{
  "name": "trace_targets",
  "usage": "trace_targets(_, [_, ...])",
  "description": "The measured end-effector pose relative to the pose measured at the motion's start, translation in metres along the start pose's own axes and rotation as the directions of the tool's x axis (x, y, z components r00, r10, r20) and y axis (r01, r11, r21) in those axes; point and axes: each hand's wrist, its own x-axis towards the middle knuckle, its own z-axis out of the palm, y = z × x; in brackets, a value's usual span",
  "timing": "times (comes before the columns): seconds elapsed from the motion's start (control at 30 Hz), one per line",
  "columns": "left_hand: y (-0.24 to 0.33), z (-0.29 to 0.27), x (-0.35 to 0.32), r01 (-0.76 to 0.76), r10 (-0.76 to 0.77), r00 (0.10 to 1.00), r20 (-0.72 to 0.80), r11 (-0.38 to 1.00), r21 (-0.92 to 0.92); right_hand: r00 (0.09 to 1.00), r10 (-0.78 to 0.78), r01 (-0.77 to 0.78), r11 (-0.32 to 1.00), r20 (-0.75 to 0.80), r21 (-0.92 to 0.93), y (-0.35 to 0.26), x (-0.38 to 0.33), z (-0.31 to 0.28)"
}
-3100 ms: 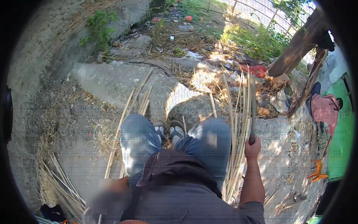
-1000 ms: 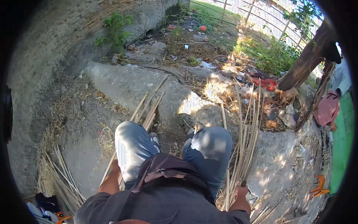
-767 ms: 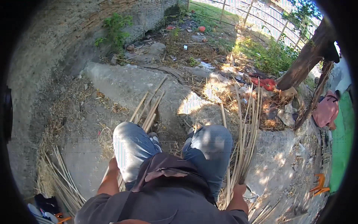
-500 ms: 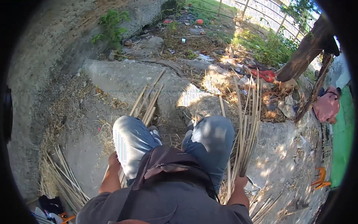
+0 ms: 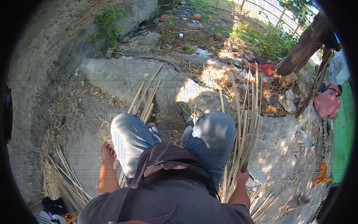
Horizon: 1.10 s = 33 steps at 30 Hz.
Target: The person peels and splits long strips of bamboo using a machete. They hold the bamboo with one hand and shave off the outer layer or split the material into thinner strips with the blade held in the other hand.
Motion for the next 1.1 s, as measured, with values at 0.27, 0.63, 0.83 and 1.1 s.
trace_targets(0.27, [0.092, 0.053, -0.022, -0.438, 0.43, 0.894, 0.129, 0.898, 0.04, 0.98, -0.126, 0.128, 0.992, -0.155, 0.004, -0.076, -0.01, -0.078])
trace_targets(0.63, [0.132, 0.281, -0.204, -0.914, 0.499, -0.078, 0.863, 0.311, -0.262, 0.825, -0.565, 0.509, 0.727, -0.019, 0.46, -0.29, 0.028, -0.179])
trace_targets(0.83, [0.147, 0.35, -0.274, -0.961, 0.352, -0.123, 0.928, 0.191, -0.2, 0.636, -0.727, 0.379, 0.587, 0.26, 0.715, -0.38, 0.003, -0.203])
trace_targets(1.1, [0.185, 0.423, -0.293, -0.823, 0.495, -0.505, 0.707, -0.523, -0.222, 0.535, -0.709, 0.201, 0.636, 0.46, 0.745, -0.395, -0.035, -0.215])
